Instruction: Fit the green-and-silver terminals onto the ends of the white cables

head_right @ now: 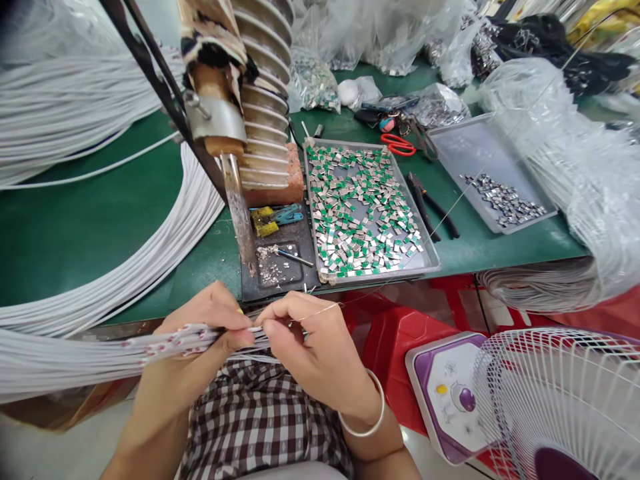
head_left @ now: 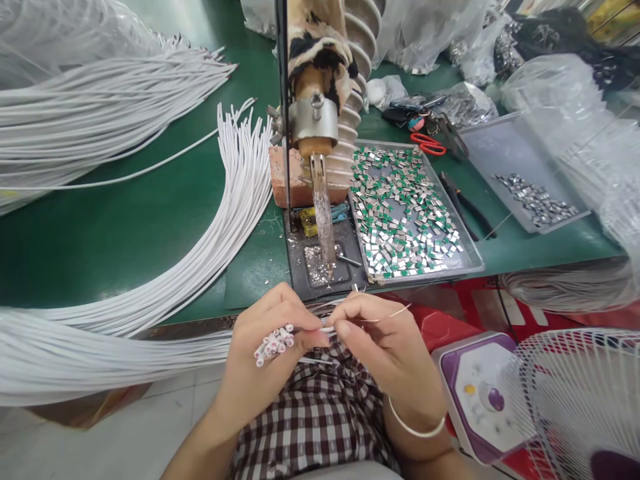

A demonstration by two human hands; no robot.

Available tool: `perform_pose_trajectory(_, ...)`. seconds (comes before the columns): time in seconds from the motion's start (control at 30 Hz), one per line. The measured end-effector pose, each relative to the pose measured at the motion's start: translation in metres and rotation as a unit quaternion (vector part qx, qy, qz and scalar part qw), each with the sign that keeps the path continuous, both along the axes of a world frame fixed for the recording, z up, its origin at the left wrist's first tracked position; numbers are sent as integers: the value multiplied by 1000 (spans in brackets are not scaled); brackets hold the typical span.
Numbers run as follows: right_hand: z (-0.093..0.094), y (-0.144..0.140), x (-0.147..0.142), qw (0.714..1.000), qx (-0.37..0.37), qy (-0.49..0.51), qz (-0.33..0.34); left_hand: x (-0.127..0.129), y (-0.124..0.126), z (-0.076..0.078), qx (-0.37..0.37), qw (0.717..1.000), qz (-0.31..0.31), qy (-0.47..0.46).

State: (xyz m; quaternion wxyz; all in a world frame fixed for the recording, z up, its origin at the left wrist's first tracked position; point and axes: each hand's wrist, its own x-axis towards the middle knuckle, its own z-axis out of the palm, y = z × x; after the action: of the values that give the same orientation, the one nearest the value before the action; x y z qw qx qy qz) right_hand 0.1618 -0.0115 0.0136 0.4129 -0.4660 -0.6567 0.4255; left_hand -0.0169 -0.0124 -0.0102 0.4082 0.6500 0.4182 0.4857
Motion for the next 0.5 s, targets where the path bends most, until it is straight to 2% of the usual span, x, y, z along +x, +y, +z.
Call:
perform_pose_trajectory(0.03, -1, 3, 2, 999, 22, -34, -1, -1, 1, -1, -2, 1000, 1, -5)
perform_pose_trajectory(0.1, -7, 13, 3, 986, 103, -118, -63, -3, 2, -3, -8, 1000, 9, -15)
perform_pose_trajectory(0.17, -15, 25, 0, 938, 198, -234, -161, -4, 3, -5, -10, 1000, 12, -22)
perform_pose_trajectory(0.2, -19, 31, -2, 914, 213, -297, -175, -3, 2, -6, -10, 1000, 8, -24)
perform_pose_trajectory(0.27, -24, 41, -6, 875, 211, -404, -164, -3, 1, -8, -6, 1000, -2, -26)
perform_pose_trajectory(0.33, -25, 46, -9, 855, 210, -452, -143, -4, 0, -10, -4, 1000, -7, -28)
perform_pose_trajectory(0.4, -22, 45, -10, 862, 234, -427, -137, -5, -2, -11, -10, 999, -4, -32)
perform_pose_trajectory(0.5, -16, 39, -8, 897, 279, -309, -146, -6, -4, -12, -30, 999, -10, -32)
